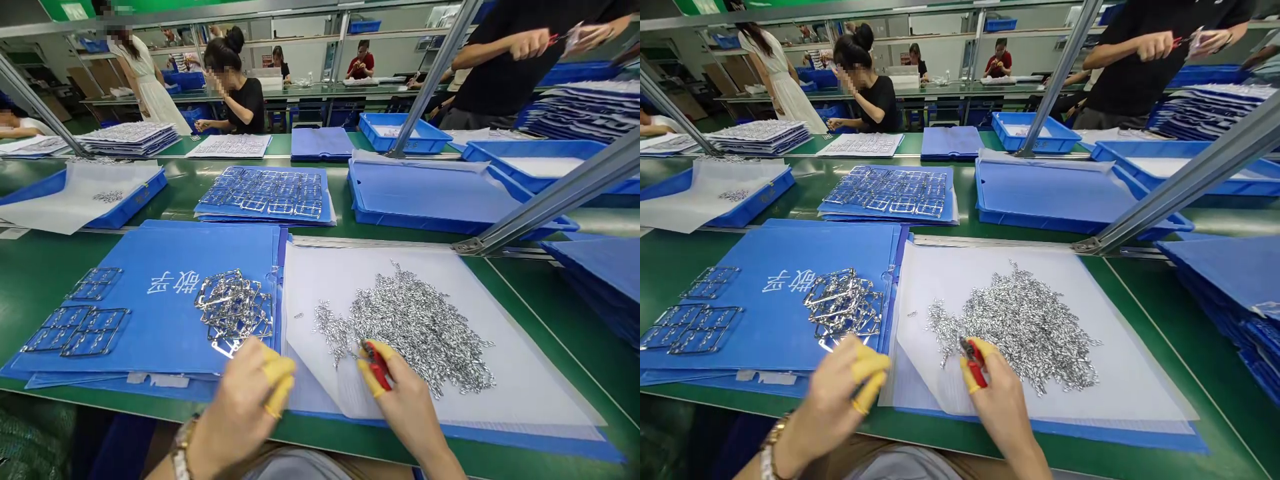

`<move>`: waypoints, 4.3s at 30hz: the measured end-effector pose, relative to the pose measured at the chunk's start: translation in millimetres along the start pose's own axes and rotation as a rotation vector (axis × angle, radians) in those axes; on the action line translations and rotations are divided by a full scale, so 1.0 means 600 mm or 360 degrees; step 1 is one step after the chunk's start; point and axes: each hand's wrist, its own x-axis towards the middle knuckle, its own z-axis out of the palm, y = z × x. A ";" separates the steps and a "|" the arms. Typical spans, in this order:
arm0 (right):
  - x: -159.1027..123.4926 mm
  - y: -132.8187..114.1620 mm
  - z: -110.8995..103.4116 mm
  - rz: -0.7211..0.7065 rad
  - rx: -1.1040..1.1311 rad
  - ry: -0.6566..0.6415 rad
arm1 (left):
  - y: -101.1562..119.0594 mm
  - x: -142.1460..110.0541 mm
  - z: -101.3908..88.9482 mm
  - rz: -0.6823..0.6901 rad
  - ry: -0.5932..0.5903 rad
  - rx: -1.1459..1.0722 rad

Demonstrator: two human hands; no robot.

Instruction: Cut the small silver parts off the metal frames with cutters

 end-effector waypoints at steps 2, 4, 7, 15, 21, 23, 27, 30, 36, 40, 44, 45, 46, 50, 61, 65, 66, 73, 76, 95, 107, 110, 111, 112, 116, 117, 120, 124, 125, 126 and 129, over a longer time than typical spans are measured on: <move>0.006 0.013 -0.004 0.0192 0.0136 0.0098 | 0.025 0.024 0.050 0.0028 -0.0169 -0.0062; 0.006 0.020 -0.003 0.0270 0.0272 0.0130 | 0.030 0.052 0.092 -0.0019 -0.0236 0.0048; -0.001 0.024 0.004 0.0234 0.0411 0.0103 | 0.007 0.085 0.138 -0.0195 -0.0342 0.0284; -0.014 0.032 0.015 -0.0162 0.0443 0.0140 | -0.027 0.086 0.186 -0.0447 -0.0529 0.0574; -0.015 0.032 0.018 -0.0353 0.0441 0.0120 | -0.013 0.083 0.186 -0.0470 -0.0538 0.0676; -0.018 0.031 0.019 -0.0388 0.0433 0.0098 | -0.009 0.083 0.186 -0.0468 -0.0537 0.0689; -0.025 0.029 0.022 -0.0440 0.0413 0.0077 | -0.004 0.082 0.182 -0.0454 -0.0549 0.0692; -0.027 0.028 0.022 -0.0452 0.0411 0.0080 | -0.001 0.082 0.182 -0.0434 -0.0551 0.0711; -0.029 0.031 0.014 -0.0471 0.0486 0.0167 | 0.001 0.074 0.193 -0.0379 -0.0463 0.0705; -0.032 0.041 0.011 -0.0328 0.0604 0.0318 | 0.000 0.068 0.198 -0.0379 -0.0379 0.0628; -0.031 0.047 0.012 -0.0225 0.0656 0.0366 | -0.003 0.070 0.201 -0.0378 -0.0380 0.0604; -0.031 0.047 0.013 -0.0231 0.0647 0.0360 | -0.003 0.071 0.202 -0.0376 -0.0385 0.0604; -0.031 0.046 0.013 -0.0244 0.0632 0.0350 | -0.004 0.072 0.201 -0.0375 -0.0391 0.0609; -0.032 0.041 0.011 -0.0290 0.0567 0.0303 | 0.001 0.076 0.198 -0.0377 -0.0456 0.0661; -0.035 0.042 0.016 -0.0439 0.0461 0.0319 | 0.017 0.081 0.201 -0.0373 -0.0607 0.0854; -0.036 0.039 0.012 -0.0434 0.0462 0.0294 | 0.017 0.079 0.203 -0.0406 -0.0602 0.0746; -0.036 0.037 0.011 -0.0424 0.0461 0.0283 | 0.016 0.079 0.203 -0.0434 -0.0589 0.0691; -0.034 0.032 0.006 -0.0417 0.0473 0.0297 | 0.013 0.084 0.198 -0.0614 -0.0477 0.0250; -0.033 0.033 0.007 -0.0430 0.0496 0.0317 | 0.012 0.081 0.198 -0.0644 -0.0395 0.0077; 0.041 -0.014 -0.009 -0.0302 0.0692 0.0041 | 0.013 0.114 0.183 -0.1516 -0.0258 -0.2312; 0.058 -0.018 -0.004 -0.0196 0.0736 -0.0161 | 0.010 0.108 0.182 -0.1209 -0.0310 -0.1942; 0.066 -0.027 -0.007 -0.0240 0.0515 -0.0081 | -0.001 0.100 0.184 -0.0995 -0.0257 -0.1295; 0.069 -0.030 -0.006 -0.0259 0.0474 -0.0077 | -0.004 0.098 0.185 -0.0949 -0.0262 -0.1170; 0.072 -0.032 -0.004 -0.0267 0.0461 -0.0082 | -0.008 0.098 0.186 -0.0930 -0.0262 -0.1105; 0.080 -0.028 0.004 -0.0140 0.0702 -0.0074 | -0.020 0.106 0.192 -0.0972 -0.0236 -0.1156; 0.080 -0.023 0.006 -0.0084 0.0777 -0.0054 | -0.023 0.109 0.194 -0.0986 -0.0226 -0.1174; 0.079 -0.003 0.012 0.0046 0.0858 0.0012 | -0.030 0.112 0.199 -0.1015 -0.0199 -0.1196; 0.073 0.016 0.020 0.0058 0.0849 0.0072 | -0.035 0.112 0.204 -0.1032 -0.0195 -0.1172; 0.072 0.017 0.022 0.0038 0.0848 0.0093 | -0.035 0.111 0.205 -0.1032 -0.0198 -0.1160; 0.071 0.016 0.025 0.0012 0.0843 0.0116 | -0.035 0.111 0.206 -0.1030 -0.0204 -0.1149; 0.069 0.009 0.032 -0.0095 0.0788 0.0156 | -0.033 0.109 0.207 -0.1024 -0.0228 -0.1140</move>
